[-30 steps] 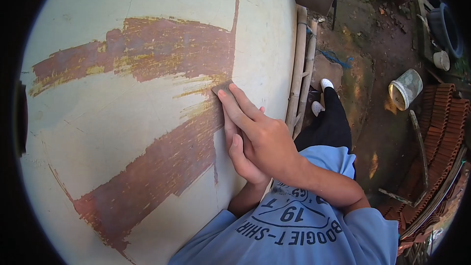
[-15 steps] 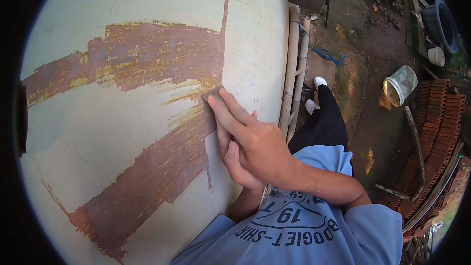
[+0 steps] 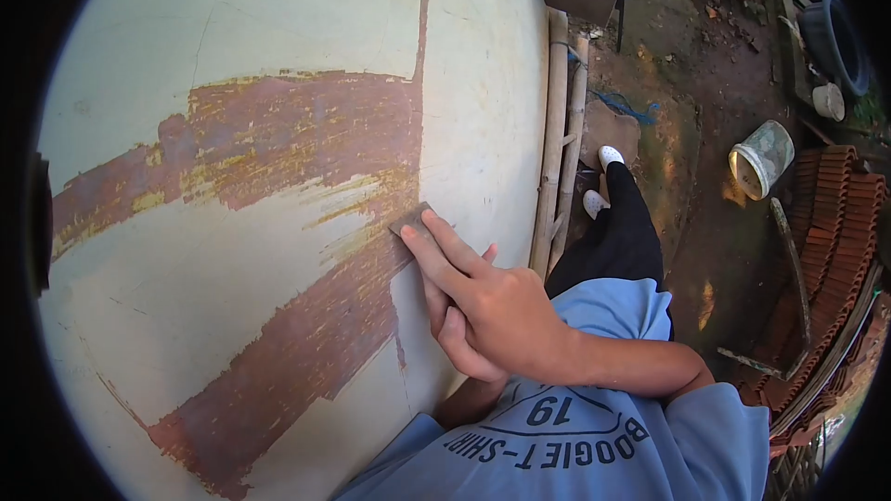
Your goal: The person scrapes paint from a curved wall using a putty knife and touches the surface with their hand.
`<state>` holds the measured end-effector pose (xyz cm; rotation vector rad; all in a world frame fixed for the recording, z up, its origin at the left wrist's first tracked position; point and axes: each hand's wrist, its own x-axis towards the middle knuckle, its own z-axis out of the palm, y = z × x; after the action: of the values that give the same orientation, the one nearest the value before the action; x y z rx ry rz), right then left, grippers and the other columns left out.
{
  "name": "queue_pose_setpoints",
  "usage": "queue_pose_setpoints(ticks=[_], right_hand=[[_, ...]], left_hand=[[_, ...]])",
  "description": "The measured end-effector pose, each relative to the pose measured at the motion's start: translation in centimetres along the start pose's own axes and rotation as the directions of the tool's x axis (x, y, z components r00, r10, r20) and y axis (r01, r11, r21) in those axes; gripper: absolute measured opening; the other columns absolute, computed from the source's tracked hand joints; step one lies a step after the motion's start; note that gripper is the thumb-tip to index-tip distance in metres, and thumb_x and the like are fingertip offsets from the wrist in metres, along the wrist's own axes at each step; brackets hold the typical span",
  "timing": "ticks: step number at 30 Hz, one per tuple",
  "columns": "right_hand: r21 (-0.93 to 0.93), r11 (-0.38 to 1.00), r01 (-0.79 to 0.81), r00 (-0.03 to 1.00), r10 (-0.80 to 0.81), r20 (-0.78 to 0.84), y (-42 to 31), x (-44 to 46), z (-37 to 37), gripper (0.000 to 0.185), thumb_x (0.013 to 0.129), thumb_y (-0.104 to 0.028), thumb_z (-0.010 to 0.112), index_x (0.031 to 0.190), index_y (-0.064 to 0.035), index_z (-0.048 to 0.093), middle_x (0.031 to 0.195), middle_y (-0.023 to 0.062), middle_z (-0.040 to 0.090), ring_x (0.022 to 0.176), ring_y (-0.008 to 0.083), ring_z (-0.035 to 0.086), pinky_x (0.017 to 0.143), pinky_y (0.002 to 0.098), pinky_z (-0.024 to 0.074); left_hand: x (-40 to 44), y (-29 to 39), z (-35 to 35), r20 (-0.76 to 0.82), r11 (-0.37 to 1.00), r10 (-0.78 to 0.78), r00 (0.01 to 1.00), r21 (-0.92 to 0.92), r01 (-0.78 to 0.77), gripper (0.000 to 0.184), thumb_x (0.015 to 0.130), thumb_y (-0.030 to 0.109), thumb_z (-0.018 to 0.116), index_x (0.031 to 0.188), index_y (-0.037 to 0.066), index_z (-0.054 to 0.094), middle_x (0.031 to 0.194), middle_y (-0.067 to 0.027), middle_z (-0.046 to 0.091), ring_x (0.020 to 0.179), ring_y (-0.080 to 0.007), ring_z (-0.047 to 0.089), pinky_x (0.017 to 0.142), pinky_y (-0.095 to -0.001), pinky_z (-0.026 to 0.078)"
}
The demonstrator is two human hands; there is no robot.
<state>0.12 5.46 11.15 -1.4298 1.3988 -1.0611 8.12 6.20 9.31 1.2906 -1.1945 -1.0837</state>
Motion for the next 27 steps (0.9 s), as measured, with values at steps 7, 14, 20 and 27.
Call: queue_pose_setpoints(ticks=[7, 14, 20, 27], right_hand=[[-0.011, 1.0, 0.027, 0.999, -0.027, -0.018, -0.4, 0.3, -0.2, 0.074, 0.071, -0.005, 0.055, 0.144, -0.007, 0.045, 0.142, 0.0218, 0.049, 0.087, 0.0395, 0.068, 0.071, 0.038, 0.0585], [-0.038, 0.999, 0.007, 0.999, -0.009, -0.047, 0.3, 2.2, -0.5, 0.077, 0.069, -0.009, 0.054, 0.146, -0.0066, 0.043, 0.144, 0.0215, 0.047, 0.08, 0.0387, 0.068, 0.066, 0.0359, 0.0587], [-0.036, 0.999, 0.004, 1.0, -0.004, -0.003, -0.7, 0.5, -0.3, 0.079, 0.066, -0.008, 0.052, 0.145, -0.0067, 0.044, 0.142, 0.0221, 0.049, 0.079, 0.037, 0.069, 0.066, 0.0366, 0.0588], [-0.082, 0.997, -0.009, 0.999, 0.012, 0.047, -1.4, -0.4, 0.0, 0.082, 0.062, -0.006, 0.053, 0.144, -0.005, 0.045, 0.141, 0.0218, 0.05, 0.078, 0.0362, 0.069, 0.065, 0.036, 0.0584]], left_hand=[[-0.1, 0.0, 0.0, -0.012, 1.0, 0.007, 1.0, 0.027, -0.006, 0.064, 0.094, 0.024, 0.032, 0.151, -0.007, 0.025, 0.148, -0.0251, 0.039, 0.134, -0.0307, 0.043, 0.109, -0.0333, 0.035], [-0.1, -0.1, 0.3, -0.009, 0.999, 0.022, 1.0, 0.038, -0.021, 0.064, 0.094, 0.024, 0.032, 0.15, -0.007, 0.025, 0.147, -0.0254, 0.04, 0.132, -0.0309, 0.044, 0.108, -0.034, 0.036], [-0.2, 0.3, -0.1, -0.009, 0.999, 0.02, 1.0, 0.04, -0.02, 0.064, 0.095, 0.025, 0.031, 0.15, -0.007, 0.026, 0.146, -0.0256, 0.04, 0.131, -0.0311, 0.045, 0.108, -0.0346, 0.037], [-0.5, 0.2, -0.3, -0.014, 0.998, 0.024, 1.0, 0.054, -0.024, 0.063, 0.095, 0.025, 0.031, 0.149, -0.007, 0.027, 0.145, -0.0259, 0.041, 0.13, -0.0313, 0.047, 0.107, -0.0353, 0.038]])
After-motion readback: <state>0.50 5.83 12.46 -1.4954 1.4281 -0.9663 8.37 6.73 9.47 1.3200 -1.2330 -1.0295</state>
